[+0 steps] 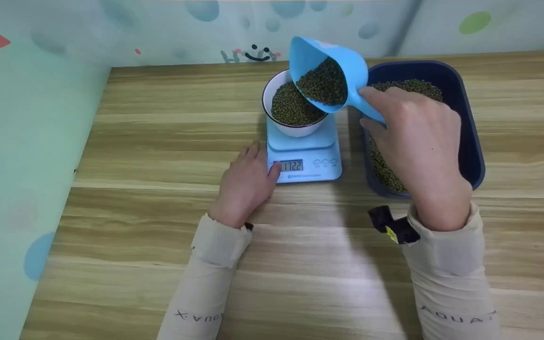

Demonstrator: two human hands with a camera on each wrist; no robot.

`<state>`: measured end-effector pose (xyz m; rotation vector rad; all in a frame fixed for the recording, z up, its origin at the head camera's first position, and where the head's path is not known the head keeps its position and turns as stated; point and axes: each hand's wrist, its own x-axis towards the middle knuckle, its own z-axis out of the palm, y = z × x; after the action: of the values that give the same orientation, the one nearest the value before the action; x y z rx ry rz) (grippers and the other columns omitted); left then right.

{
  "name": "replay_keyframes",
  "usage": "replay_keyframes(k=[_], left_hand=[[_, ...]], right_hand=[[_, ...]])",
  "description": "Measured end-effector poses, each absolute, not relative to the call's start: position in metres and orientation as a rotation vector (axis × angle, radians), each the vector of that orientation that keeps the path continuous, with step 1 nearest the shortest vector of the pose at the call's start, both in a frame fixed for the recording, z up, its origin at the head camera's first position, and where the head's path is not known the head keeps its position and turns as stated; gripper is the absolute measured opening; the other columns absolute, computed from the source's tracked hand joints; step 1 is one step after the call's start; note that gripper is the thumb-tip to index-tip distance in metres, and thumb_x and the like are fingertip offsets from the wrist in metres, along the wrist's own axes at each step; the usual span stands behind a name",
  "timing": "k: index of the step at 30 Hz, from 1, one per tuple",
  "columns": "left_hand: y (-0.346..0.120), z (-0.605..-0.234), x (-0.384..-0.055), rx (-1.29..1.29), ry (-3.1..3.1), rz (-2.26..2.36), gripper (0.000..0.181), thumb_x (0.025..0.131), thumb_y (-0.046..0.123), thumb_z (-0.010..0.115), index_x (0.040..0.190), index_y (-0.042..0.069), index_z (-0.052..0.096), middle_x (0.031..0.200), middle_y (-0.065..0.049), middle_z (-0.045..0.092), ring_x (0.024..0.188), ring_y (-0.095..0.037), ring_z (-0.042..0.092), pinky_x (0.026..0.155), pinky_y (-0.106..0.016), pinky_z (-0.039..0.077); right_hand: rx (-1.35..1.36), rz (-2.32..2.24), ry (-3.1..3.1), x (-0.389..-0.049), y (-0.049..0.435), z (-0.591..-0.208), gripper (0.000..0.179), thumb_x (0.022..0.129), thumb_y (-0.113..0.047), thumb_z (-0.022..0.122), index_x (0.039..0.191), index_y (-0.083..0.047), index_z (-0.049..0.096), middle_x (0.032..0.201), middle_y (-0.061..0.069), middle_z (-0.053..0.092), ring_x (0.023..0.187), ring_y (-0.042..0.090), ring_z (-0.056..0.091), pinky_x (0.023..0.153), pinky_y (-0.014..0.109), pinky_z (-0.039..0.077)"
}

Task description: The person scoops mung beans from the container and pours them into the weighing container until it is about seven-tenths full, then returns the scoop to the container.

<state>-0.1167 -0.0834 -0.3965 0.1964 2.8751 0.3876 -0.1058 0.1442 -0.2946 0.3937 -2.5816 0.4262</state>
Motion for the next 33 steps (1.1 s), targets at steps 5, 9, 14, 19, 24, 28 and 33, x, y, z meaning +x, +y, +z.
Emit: replay_keyframes(k=[5, 9, 14, 19, 24, 28, 33], left_hand=[[-0.0831, -0.3955, -0.1169, 0.178, 2.854, 0.376, 0.062, 0.094, 0.044, 0.032, 0.14, 0.003, 0.027, 0.145, -0.014, 0.021, 0.132, -0.029, 0.018, 0.102, -0.045, 0.023], [-0.0826, -0.3959, -0.1175, 0.173, 2.854, 0.366, 0.061, 0.094, 0.043, 0.032, 0.139, 0.002, 0.027, 0.145, -0.013, 0.021, 0.132, -0.027, 0.018, 0.103, -0.044, 0.024], [-0.0827, -0.3969, -0.1179, 0.178, 2.865, 0.365, 0.061, 0.094, 0.043, 0.033, 0.138, 0.001, 0.029, 0.144, -0.014, 0.023, 0.132, -0.027, 0.018, 0.103, -0.043, 0.024], [-0.083, -0.3969, -0.1178, 0.18, 2.867, 0.36, 0.062, 0.094, 0.043, 0.033, 0.138, 0.001, 0.028, 0.144, -0.015, 0.023, 0.132, -0.028, 0.019, 0.103, -0.043, 0.024], [-0.0828, -0.3969, -0.1181, 0.186, 2.869, 0.358, 0.062, 0.094, 0.043, 0.033, 0.138, 0.001, 0.028, 0.144, -0.015, 0.024, 0.131, -0.028, 0.019, 0.102, -0.044, 0.025], [-0.0825, -0.3973, -0.1182, 0.187, 2.872, 0.357, 0.062, 0.094, 0.043, 0.033, 0.138, 0.001, 0.029, 0.143, -0.015, 0.024, 0.131, -0.028, 0.02, 0.101, -0.044, 0.026], [-0.0822, -0.3971, -0.1182, 0.174, 2.867, 0.358, 0.062, 0.093, 0.044, 0.033, 0.138, 0.001, 0.028, 0.144, -0.015, 0.024, 0.132, -0.028, 0.019, 0.102, -0.044, 0.025]], right_hand=[[0.401, 0.413, -2.586, -0.1054, 0.142, -0.2949, 0.039, 0.071, -0.005, 0.074, 0.107, -0.017, 0.067, 0.074, 0.009, 0.062, 0.058, 0.027, 0.055, 0.043, 0.04, 0.037], [0.404, 0.4, -2.569, -0.1053, 0.142, -0.2964, 0.039, 0.071, -0.005, 0.074, 0.108, -0.018, 0.067, 0.07, 0.007, 0.06, 0.057, 0.026, 0.053, 0.042, 0.039, 0.036], [0.399, 0.399, -2.554, -0.1059, 0.1419, -0.2977, 0.039, 0.072, -0.005, 0.074, 0.107, -0.02, 0.067, 0.069, 0.006, 0.059, 0.056, 0.025, 0.052, 0.041, 0.038, 0.035], [0.406, 0.393, -2.556, -0.107, 0.1403, -0.2997, 0.037, 0.073, -0.005, 0.073, 0.108, -0.017, 0.066, 0.072, 0.007, 0.06, 0.058, 0.027, 0.053, 0.041, 0.039, 0.036], [0.406, 0.387, -2.548, -0.108, 0.1397, -0.3016, 0.036, 0.074, -0.005, 0.072, 0.108, -0.016, 0.066, 0.075, 0.008, 0.062, 0.06, 0.028, 0.053, 0.041, 0.041, 0.036], [0.392, 0.39, -2.54, -0.1089, 0.1395, -0.3018, 0.032, 0.077, -0.005, 0.069, 0.107, -0.015, 0.066, 0.079, 0.008, 0.063, 0.061, 0.027, 0.052, 0.041, 0.041, 0.036], [0.382, 0.405, -2.542, -0.1093, 0.1393, -0.301, 0.029, 0.08, -0.004, 0.065, 0.108, -0.012, 0.066, 0.084, 0.009, 0.064, 0.063, 0.027, 0.053, 0.043, 0.041, 0.037]])
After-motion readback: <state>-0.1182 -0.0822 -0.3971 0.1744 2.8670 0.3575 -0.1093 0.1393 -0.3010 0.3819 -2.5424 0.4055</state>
